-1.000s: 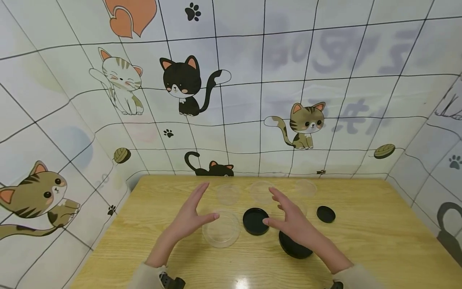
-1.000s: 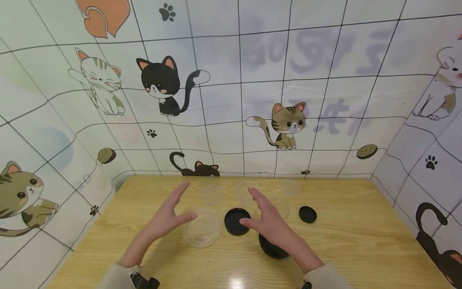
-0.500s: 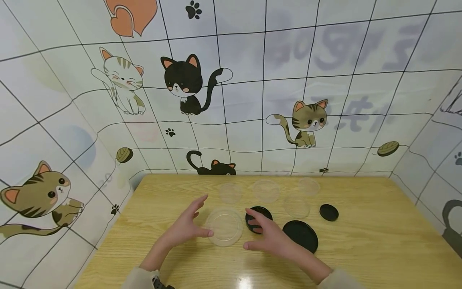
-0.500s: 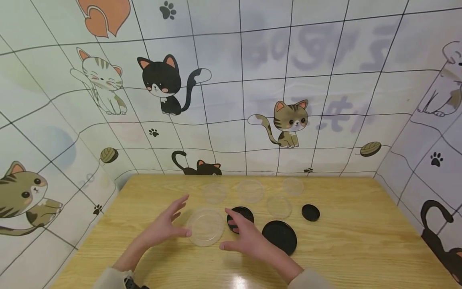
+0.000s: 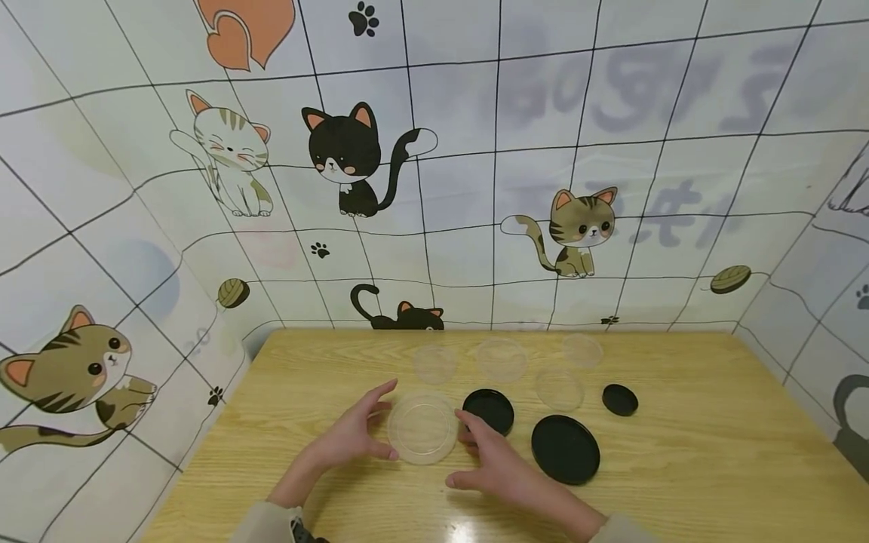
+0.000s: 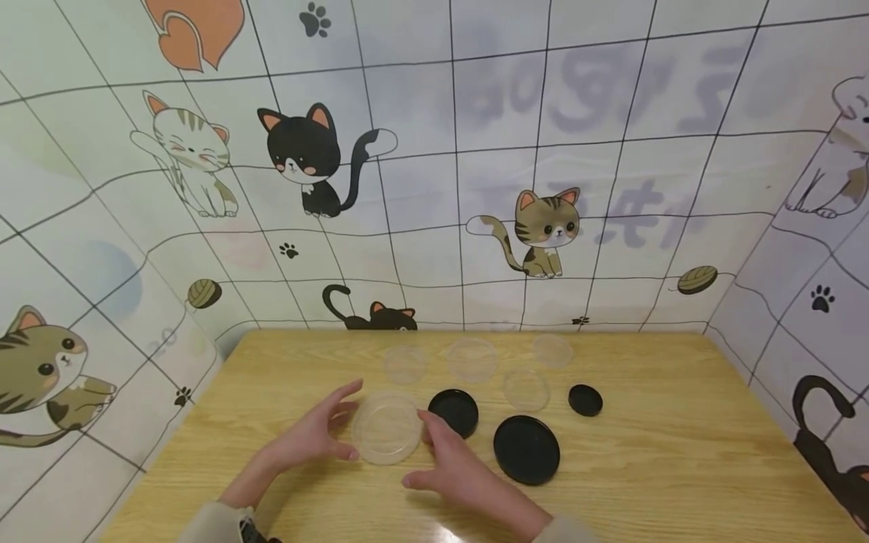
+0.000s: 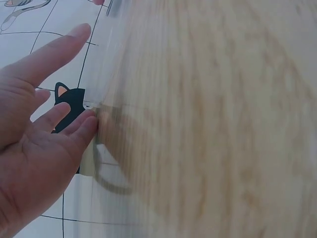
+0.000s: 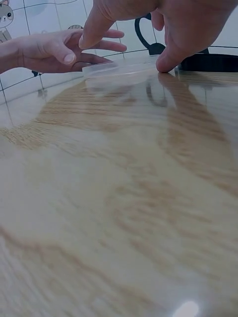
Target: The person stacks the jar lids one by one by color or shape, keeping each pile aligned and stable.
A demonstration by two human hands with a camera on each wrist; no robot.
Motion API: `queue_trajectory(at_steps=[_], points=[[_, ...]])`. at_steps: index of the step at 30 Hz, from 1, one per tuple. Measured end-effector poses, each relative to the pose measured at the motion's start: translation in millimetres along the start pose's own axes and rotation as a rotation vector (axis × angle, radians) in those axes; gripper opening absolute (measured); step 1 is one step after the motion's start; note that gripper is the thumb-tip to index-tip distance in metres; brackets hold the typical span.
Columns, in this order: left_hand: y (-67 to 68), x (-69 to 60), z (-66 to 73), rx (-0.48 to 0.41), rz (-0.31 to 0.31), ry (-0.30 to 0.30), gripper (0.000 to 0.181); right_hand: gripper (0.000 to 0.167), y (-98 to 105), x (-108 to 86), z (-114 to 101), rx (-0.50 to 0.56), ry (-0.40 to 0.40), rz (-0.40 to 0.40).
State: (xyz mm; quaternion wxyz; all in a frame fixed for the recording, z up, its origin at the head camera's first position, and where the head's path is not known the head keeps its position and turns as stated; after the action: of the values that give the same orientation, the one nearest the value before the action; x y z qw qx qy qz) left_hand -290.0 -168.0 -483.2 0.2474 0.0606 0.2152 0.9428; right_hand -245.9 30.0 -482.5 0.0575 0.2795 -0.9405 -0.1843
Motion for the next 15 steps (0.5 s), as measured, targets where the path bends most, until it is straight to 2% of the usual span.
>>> queue_trajectory(at_steps=[6,10,15], points=[[-0.4,-2.1,-3.8,-0.024,-0.027,0.022,0.109,0.098,-6.5,3.9,-0.7,-0.021,0.001,0.008],[1.1,-1.7,-3.7,-0.045,-0.041,0.015,0.108,0.098,-7.5,8.8,0.8,-0.026,-0.023,0.033],[6.6,-2.4,-8.0,-0.004,-0.038,0.024,0.104,0.096,-9.2,15.7,3.9,-0.037,-0.032,0.091]])
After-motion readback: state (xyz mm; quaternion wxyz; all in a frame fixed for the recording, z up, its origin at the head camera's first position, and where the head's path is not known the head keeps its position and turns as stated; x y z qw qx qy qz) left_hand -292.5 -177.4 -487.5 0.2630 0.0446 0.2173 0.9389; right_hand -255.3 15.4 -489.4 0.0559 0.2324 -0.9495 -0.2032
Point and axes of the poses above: each hand's wrist, its own x-axis towards the middle knuckle, its own y-axis out of the back of the hand, z = x × y, the point moved 10 cm from there along x, towards the middle knuckle
